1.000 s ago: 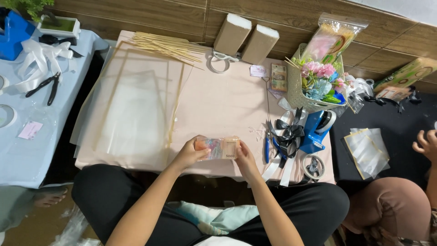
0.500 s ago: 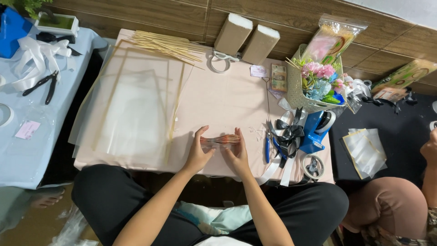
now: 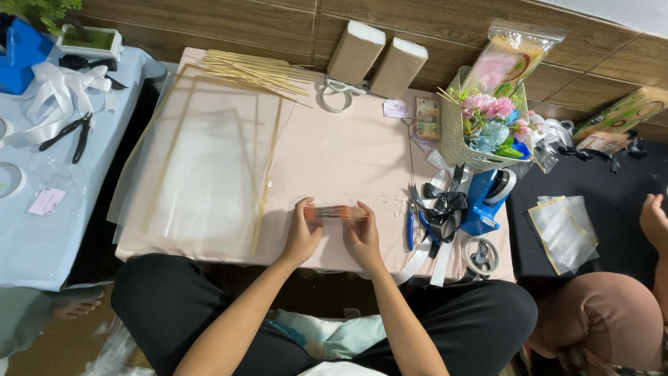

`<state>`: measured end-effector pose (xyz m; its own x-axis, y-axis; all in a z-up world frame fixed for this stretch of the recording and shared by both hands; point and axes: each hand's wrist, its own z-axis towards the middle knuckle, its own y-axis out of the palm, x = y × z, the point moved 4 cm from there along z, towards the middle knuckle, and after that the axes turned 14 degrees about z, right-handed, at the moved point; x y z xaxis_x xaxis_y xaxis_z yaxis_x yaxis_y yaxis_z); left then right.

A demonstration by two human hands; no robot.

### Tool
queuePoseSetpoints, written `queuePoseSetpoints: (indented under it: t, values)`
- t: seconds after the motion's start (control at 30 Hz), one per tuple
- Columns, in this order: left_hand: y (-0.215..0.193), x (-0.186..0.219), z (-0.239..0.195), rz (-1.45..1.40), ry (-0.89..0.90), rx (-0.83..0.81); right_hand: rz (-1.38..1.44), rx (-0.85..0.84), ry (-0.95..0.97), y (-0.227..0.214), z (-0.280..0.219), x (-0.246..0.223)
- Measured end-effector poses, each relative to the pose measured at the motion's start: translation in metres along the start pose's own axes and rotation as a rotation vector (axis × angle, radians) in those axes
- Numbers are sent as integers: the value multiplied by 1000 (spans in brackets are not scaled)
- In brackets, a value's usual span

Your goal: The person is sorting paper currency and inserting individual bills into clear plastic sleeves for a floral arrangement.

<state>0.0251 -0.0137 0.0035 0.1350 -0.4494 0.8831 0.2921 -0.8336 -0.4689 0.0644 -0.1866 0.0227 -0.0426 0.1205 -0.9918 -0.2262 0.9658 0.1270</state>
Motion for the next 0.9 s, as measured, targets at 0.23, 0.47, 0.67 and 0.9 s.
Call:
queuePoseSetpoints:
  t: [0.23, 0.47, 0.67, 0.9]
  values:
    - [-30, 40, -4, 210, 199, 106, -46, 20, -11, -6, 2, 7]
    - [-21, 86, 1, 942, 577, -34, -86, 9, -45, -4, 3, 1]
    - [21, 49, 35, 1039, 552, -254, -117, 35, -76, -1, 0, -9]
    - [-19, 44, 17, 316, -115, -199, 1, 224, 28, -26, -6, 7]
